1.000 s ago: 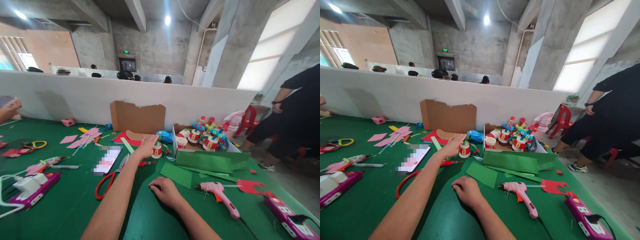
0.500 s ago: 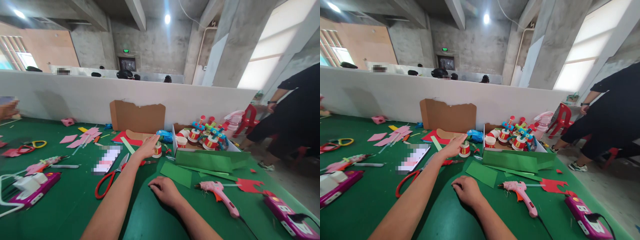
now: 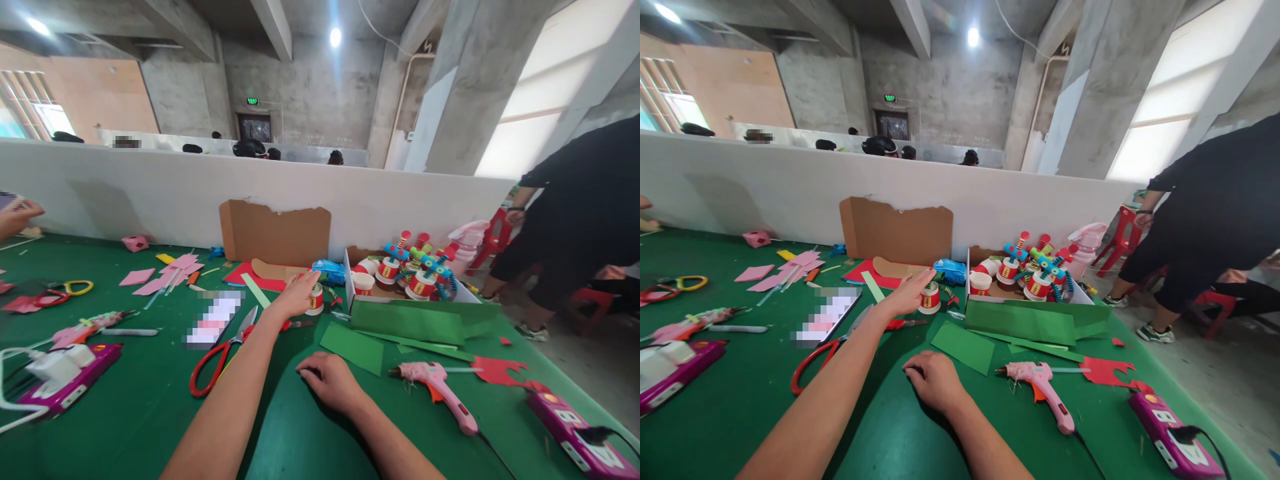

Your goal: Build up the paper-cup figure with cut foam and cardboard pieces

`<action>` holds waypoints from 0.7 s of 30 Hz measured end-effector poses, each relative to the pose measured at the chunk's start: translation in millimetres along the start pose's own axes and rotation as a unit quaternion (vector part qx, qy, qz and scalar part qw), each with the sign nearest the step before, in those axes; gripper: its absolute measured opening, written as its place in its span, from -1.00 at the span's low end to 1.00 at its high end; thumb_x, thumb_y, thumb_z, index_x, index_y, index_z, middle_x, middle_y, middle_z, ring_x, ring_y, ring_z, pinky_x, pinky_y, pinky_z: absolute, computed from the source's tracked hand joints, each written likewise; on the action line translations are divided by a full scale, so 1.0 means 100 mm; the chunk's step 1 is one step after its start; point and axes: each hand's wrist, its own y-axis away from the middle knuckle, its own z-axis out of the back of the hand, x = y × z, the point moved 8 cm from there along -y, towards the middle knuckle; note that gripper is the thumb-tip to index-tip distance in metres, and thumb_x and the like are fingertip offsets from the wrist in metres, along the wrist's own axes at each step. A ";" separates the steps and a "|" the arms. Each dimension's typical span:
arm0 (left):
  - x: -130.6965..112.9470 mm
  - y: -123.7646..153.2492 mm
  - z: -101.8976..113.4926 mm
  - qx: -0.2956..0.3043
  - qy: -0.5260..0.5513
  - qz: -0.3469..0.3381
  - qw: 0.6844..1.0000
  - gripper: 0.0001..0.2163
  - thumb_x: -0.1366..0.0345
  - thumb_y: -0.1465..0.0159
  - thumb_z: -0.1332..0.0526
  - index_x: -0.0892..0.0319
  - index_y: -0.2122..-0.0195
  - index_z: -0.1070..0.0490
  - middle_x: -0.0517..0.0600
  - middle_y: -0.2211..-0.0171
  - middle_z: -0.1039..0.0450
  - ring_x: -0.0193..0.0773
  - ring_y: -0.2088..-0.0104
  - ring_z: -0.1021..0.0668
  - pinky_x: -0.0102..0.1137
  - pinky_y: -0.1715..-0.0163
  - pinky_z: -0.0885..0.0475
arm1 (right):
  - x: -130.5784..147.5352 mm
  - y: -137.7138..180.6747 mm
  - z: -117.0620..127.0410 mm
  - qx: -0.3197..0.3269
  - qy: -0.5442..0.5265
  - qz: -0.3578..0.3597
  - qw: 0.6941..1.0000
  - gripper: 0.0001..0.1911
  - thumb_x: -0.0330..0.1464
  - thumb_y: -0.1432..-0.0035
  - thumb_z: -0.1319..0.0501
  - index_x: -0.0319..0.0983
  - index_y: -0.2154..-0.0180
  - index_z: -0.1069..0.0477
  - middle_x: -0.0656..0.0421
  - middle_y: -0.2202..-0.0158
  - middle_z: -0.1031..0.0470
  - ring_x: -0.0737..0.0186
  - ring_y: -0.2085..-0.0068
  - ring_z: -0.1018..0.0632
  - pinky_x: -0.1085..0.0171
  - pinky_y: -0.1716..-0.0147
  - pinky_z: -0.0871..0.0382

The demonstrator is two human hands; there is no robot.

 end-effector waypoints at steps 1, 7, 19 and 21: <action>0.00 0.00 0.00 0.000 0.001 -0.001 1.000 -0.25 0.59 0.00 0.03 0.25 -0.30 0.02 0.10 -0.33 0.03 -0.16 -0.33 -0.04 -0.08 -0.27 -0.01 | 0.00 0.00 0.00 0.000 0.000 0.000 1.000 -0.76 -0.44 -0.17 -0.13 -0.18 0.22 -0.56 0.16 0.26 -0.61 0.25 0.24 -0.56 0.34 0.19 -0.36; 0.02 0.00 0.00 -0.008 0.001 -0.003 1.000 -0.24 0.59 0.01 0.02 0.22 -0.30 0.01 0.07 -0.33 0.00 -0.17 -0.33 -0.05 -0.12 -0.27 -0.03 | 0.00 0.00 0.00 0.000 -0.001 -0.005 1.000 -0.76 -0.44 -0.17 -0.13 -0.20 0.22 -0.57 0.15 0.25 -0.61 0.24 0.23 -0.56 0.33 0.18 -0.36; -0.02 0.06 0.34 -0.065 0.011 -0.012 0.998 -0.26 0.58 -0.04 0.04 0.20 -0.32 0.08 0.05 -0.34 0.04 -0.20 -0.34 -0.01 -0.13 -0.27 0.00 | 0.00 0.00 -0.01 0.007 0.004 -0.002 1.000 -0.75 -0.44 -0.17 -0.12 -0.20 0.21 -0.56 0.14 0.24 -0.61 0.22 0.21 -0.57 0.33 0.17 -0.36; 0.01 0.10 0.46 -0.094 0.011 -0.005 0.996 -0.28 0.57 -0.06 0.04 0.19 -0.31 0.06 0.05 -0.33 0.02 -0.18 -0.33 -0.04 -0.12 -0.26 -0.03 | 0.00 0.00 -0.01 0.005 0.007 0.001 1.000 -0.75 -0.45 -0.17 -0.12 -0.20 0.21 -0.56 0.14 0.24 -0.61 0.22 0.21 -0.57 0.33 0.17 -0.36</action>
